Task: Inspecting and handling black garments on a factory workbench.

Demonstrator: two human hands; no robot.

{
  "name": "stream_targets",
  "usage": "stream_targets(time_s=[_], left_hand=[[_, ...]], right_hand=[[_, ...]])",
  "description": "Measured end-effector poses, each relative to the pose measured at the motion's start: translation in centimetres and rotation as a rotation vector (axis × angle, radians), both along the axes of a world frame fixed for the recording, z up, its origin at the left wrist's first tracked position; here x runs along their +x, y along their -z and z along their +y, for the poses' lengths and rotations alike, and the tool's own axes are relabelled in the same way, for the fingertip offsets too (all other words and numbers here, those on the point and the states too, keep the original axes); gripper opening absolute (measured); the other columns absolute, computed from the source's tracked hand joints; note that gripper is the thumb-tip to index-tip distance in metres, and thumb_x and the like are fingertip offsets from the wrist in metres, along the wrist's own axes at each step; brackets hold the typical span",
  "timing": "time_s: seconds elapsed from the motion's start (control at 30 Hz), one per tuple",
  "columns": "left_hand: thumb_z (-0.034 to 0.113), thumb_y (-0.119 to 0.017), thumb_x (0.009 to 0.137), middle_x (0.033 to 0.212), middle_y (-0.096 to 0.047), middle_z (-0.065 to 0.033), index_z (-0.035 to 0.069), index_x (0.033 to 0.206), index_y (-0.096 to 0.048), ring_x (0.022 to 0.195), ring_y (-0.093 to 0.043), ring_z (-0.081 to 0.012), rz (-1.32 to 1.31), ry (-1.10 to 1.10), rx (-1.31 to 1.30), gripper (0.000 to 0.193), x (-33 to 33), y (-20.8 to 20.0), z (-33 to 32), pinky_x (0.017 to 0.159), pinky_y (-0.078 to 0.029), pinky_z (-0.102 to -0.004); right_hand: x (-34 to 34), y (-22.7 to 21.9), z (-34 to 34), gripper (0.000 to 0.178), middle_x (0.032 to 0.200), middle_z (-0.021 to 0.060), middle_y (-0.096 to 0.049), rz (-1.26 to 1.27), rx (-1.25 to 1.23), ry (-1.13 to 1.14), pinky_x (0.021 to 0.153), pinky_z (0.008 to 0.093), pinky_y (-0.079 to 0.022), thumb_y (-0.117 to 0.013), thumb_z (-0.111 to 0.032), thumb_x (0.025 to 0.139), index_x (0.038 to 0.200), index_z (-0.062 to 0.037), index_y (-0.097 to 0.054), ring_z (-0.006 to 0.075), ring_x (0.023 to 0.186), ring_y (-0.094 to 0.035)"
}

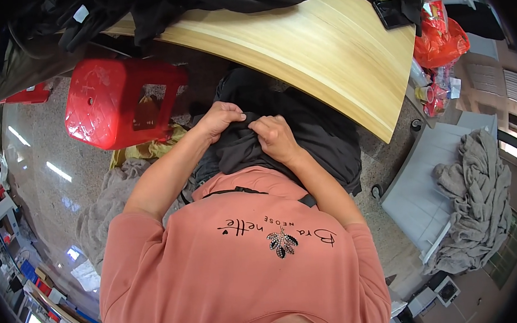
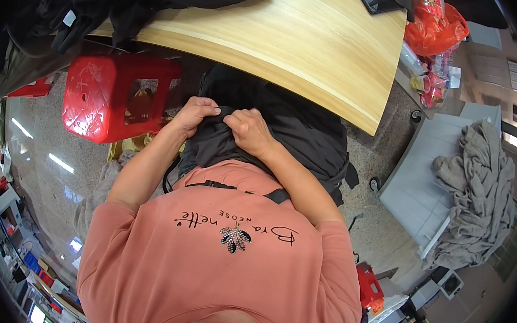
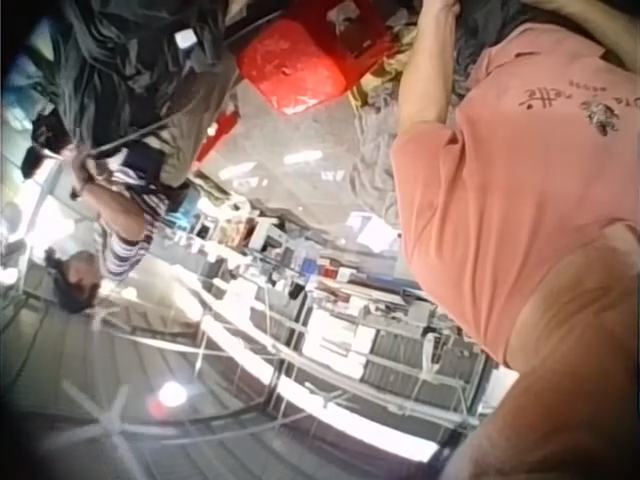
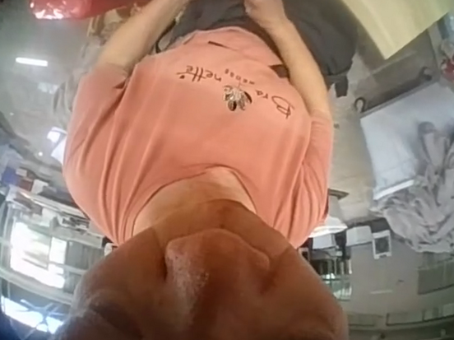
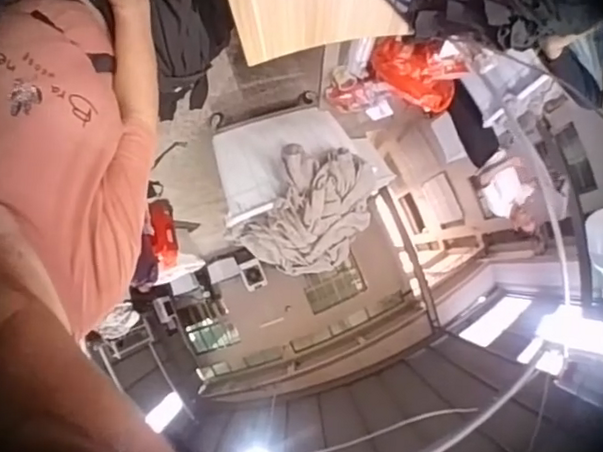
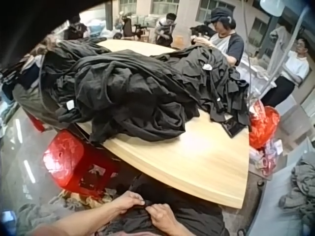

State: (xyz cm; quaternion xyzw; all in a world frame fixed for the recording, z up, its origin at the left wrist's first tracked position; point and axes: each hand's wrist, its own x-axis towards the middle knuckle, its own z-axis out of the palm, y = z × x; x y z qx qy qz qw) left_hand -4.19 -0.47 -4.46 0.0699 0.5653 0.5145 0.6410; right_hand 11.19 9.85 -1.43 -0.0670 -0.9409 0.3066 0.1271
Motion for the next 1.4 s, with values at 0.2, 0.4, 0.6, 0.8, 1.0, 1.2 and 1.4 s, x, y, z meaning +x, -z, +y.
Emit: stream_targets(time_s=[0.2,0.4,0.6,0.8,1.0,1.2,1.4], left_hand=[[0.005,-0.062,0.068,0.063,-0.055,0.0012,0.002,0.067,-0.060,0.058,-0.046,-0.0064,0.149,0.185,0.020,0.003,0.2,0.0,0.6,0.055,-0.036,-0.0197],[0.005,-0.062,0.067,0.061,-0.054,0.0014,0.002,0.066,-0.060,0.057,-0.045,-0.0063,0.159,0.209,-0.004,0.004,0.3,0.0,0.8,0.055,-0.036,-0.0202],[0.005,-0.063,0.067,0.063,-0.056,0.0007,0.001,0.067,-0.062,0.059,-0.047,-0.0062,0.189,0.304,0.018,0.004,0.2,-0.1,0.8,0.056,-0.038,-0.0204],[0.003,-0.061,0.069,0.067,-0.058,0.0013,0.000,0.072,-0.063,0.061,-0.048,-0.0058,0.139,0.348,0.095,0.005,0.0,0.1,0.4,0.058,-0.039,-0.0198],[0.000,-0.059,0.072,0.070,-0.058,0.0014,0.000,0.077,-0.062,0.064,-0.049,-0.0049,0.105,0.370,0.147,0.006,-0.3,-0.3,-0.3,0.060,-0.039,-0.0187],[-0.002,-0.063,0.068,0.066,-0.058,0.0011,-0.001,0.074,-0.063,0.059,-0.048,-0.0048,0.190,0.300,0.118,0.006,0.8,-0.9,-0.7,0.053,-0.040,-0.0206],[-0.002,-0.064,0.066,0.062,-0.057,0.0005,-0.001,0.071,-0.062,0.058,-0.047,-0.0051,0.282,0.306,0.137,0.005,1.5,-0.7,-0.9,0.052,-0.039,-0.0214]], right_hand=[[0.1,-0.3,-0.4,0.015,0.068,0.0058,-0.052,0.173,0.073,-0.063,0.060,0.0332,-0.037,-0.056,0.001,0.066,0.080,-0.0048,-0.058,0.0230,0.062,-0.051],[0.0,-0.3,-0.4,0.011,0.065,0.0061,-0.048,0.046,0.096,0.003,0.059,0.0328,-0.036,-0.055,0.001,0.065,0.074,-0.0050,-0.054,0.0231,0.062,-0.050],[0.1,-1.3,-0.6,0.009,0.066,0.0054,-0.047,0.159,0.150,-0.144,0.058,0.0318,-0.035,-0.055,-0.003,0.065,0.073,-0.0064,-0.052,0.0215,0.060,-0.047],[-0.3,-0.7,-0.9,0.006,0.066,0.0048,-0.045,0.168,0.128,-0.085,0.056,0.0314,-0.035,-0.053,-0.004,0.067,0.071,-0.0074,-0.050,0.0204,0.061,-0.046],[-0.2,-0.2,-1.0,0.011,0.076,0.0071,-0.052,0.049,-0.043,0.033,0.057,0.0369,-0.042,-0.054,-0.001,0.065,0.075,-0.0055,-0.054,0.0263,0.067,-0.054],[-0.1,0.3,-0.3,0.014,0.078,0.0128,-0.059,-0.174,-0.359,0.122,0.060,0.0357,-0.046,-0.052,0.002,0.063,0.074,-0.0028,-0.058,0.0331,0.072,-0.057],[0.3,1.5,0.1,0.015,0.064,0.0103,-0.055,-0.294,-0.824,0.239,0.057,0.0284,-0.043,-0.056,0.004,0.058,0.072,0.0004,-0.058,0.0188,0.060,-0.054]])
